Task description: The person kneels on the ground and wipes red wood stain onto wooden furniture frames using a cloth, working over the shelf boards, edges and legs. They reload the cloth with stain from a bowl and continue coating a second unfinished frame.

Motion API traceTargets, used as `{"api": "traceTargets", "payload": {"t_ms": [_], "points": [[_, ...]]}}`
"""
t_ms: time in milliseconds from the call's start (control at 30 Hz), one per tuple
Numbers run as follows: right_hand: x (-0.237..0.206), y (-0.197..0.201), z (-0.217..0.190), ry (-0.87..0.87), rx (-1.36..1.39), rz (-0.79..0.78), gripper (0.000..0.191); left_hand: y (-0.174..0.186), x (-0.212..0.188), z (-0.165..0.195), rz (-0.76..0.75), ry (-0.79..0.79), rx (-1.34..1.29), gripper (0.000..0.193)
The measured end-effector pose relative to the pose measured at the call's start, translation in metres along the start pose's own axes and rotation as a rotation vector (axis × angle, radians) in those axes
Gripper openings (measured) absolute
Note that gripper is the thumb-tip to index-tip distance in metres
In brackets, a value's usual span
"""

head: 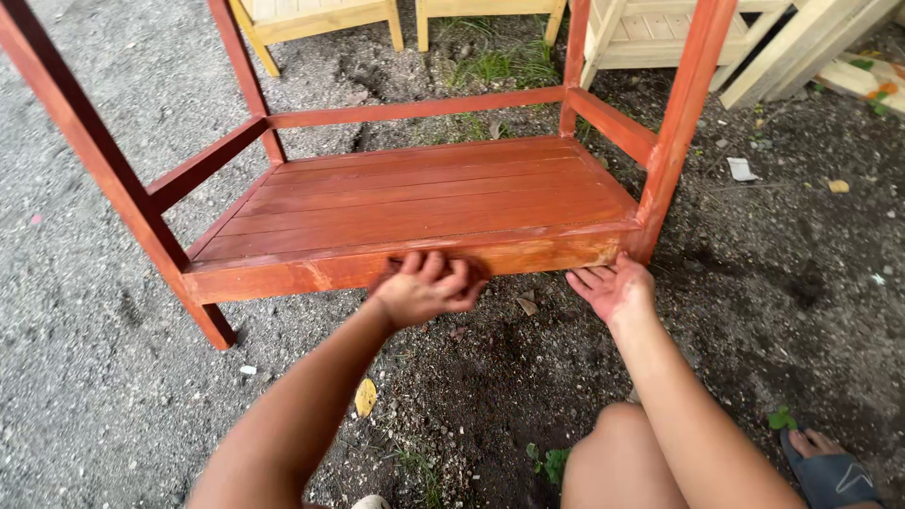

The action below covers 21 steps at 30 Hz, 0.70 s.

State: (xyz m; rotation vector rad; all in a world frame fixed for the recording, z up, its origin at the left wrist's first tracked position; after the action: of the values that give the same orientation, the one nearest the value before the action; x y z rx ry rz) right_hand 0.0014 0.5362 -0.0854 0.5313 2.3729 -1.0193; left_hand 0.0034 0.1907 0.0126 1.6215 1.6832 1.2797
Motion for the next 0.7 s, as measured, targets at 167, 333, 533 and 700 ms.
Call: {"api": "traceTargets", "payload": {"t_ms": [167, 333, 533, 700], "points": [[-0.007, -0.003, -0.009, 0.073, 0.076, 0.074, 0.051, 0.02, -0.091, -0.042, -0.2, 0.018, 0.036, 0.06], [-0.008, -0.002, -0.002, 0.11, 0.102, 0.057, 0.047, 0.037, -0.137, -0.062, -0.342, 0.115, 0.038, 0.053], [-0.016, 0.013, -0.002, 0.085, -0.056, -0.017, 0.04, 0.017, -0.032, -0.027, -0.22, 0.032, 0.0, 0.06], [-0.025, 0.025, -0.002, 0.053, -0.155, -0.048, 0.049, -0.003, 0.107, 0.019, -0.193, -0.019, -0.169, 0.054]]}}
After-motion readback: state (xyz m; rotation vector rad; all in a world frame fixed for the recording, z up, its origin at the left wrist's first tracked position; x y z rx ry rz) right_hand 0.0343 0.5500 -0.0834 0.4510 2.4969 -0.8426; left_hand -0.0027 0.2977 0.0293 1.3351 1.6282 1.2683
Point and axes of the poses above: each hand's wrist, its own x-axis towards the middle knuckle, its own y-axis out of the back of the hand, z = x × y, the point moved 4 cm from there along x, towards the middle knuckle, and after that the axes turned 10 degrees about -x, right-handed, at the moved point
